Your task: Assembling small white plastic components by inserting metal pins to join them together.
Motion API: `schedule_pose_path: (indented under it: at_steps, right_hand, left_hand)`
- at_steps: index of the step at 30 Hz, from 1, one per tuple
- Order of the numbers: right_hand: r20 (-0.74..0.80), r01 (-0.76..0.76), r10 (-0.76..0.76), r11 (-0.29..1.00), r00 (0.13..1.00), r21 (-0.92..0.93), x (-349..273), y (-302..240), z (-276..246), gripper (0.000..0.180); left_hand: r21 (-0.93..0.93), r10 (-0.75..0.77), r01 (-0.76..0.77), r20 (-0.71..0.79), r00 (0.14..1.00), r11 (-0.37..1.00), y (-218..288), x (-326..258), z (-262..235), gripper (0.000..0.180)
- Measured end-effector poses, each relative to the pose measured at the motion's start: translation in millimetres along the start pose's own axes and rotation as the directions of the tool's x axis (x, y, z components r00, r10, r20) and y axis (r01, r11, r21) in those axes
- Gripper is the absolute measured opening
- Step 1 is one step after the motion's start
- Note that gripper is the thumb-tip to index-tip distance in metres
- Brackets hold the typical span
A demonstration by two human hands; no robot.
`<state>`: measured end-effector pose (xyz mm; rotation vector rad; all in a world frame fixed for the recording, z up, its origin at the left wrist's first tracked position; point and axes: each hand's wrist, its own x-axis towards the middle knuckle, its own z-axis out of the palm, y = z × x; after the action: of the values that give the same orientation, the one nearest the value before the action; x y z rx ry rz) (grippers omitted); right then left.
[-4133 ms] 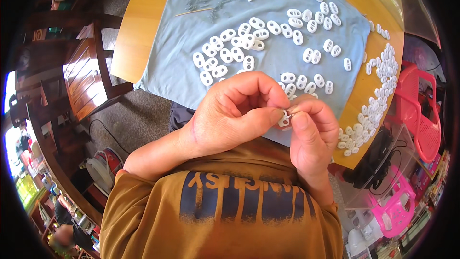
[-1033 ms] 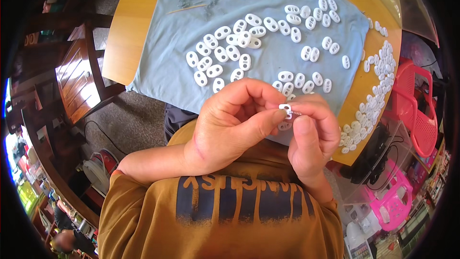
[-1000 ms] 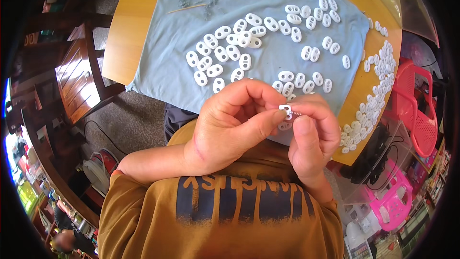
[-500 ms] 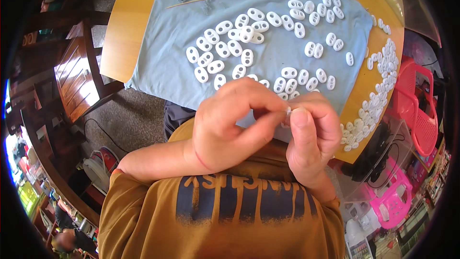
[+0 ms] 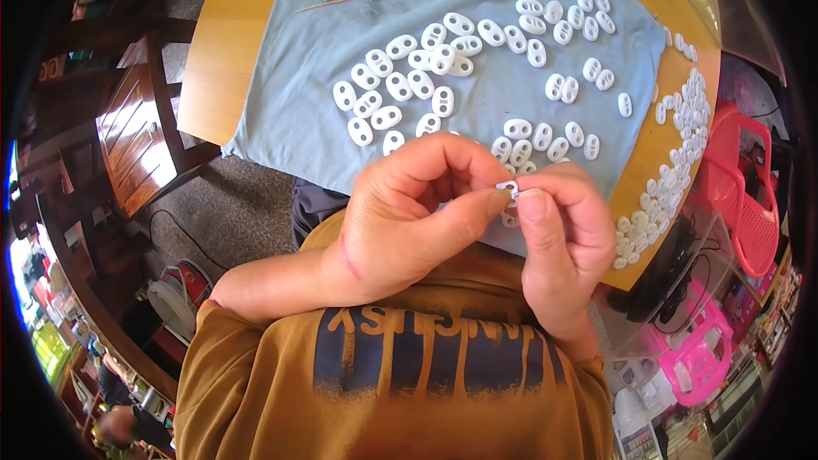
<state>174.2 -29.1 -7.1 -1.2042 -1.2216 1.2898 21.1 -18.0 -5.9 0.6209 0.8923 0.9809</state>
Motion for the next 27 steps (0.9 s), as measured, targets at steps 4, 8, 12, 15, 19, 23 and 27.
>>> schedule_pose_path:
  at_steps: [4,8,12,15,19,23,27]
  right_hand:
    - [-0.049,0.004,-0.007,0.997,0.999,-0.072,-6.4,5.8,5.4,0.004]
    - [-0.023,-0.022,0.020,0.997,1.000,-0.074,-7.1,5.4,10.0,0.003]
    - [0.045,0.064,-0.057,0.985,0.997,-0.157,-0.1,-7.0,3.1,0.006]
    - [-0.104,0.049,-0.084,0.952,0.991,-0.303,4.3,-11.6,-5.6,0.013]
    - [0.067,0.327,-0.376,0.690,0.924,-0.646,31.4,-5.2,-19.7,0.018]
    - [0.214,0.365,-0.342,0.475,0.915,-0.801,41.9,-0.6,-19.1,0.023]
    - [0.301,0.404,-0.300,0.384,0.905,-0.831,43.0,0.0,-16.4,0.023]
  left_hand:
    - [0.175,0.072,-0.078,0.036,0.997,0.982,-4.7,-4.2,-4.6,0.013]
    - [0.162,0.114,-0.121,0.053,0.992,0.979,-7.2,-7.1,-9.7,0.015]
    - [0.070,0.029,-0.031,0.028,0.999,0.997,-1.9,-8.2,-11.1,0.013]
    - [0.039,0.032,-0.032,0.012,0.999,0.999,0.1,-11.0,-13.4,0.013]
    - [0.034,0.039,-0.037,-0.054,0.998,0.999,2.5,-12.3,-16.8,0.014]
    - [0.001,0.044,-0.044,-0.051,0.998,0.999,2.0,-13.5,-20.2,0.014]
    - [-0.004,0.067,-0.067,-0.024,0.997,0.998,4.3,-15.8,-24.7,0.013]
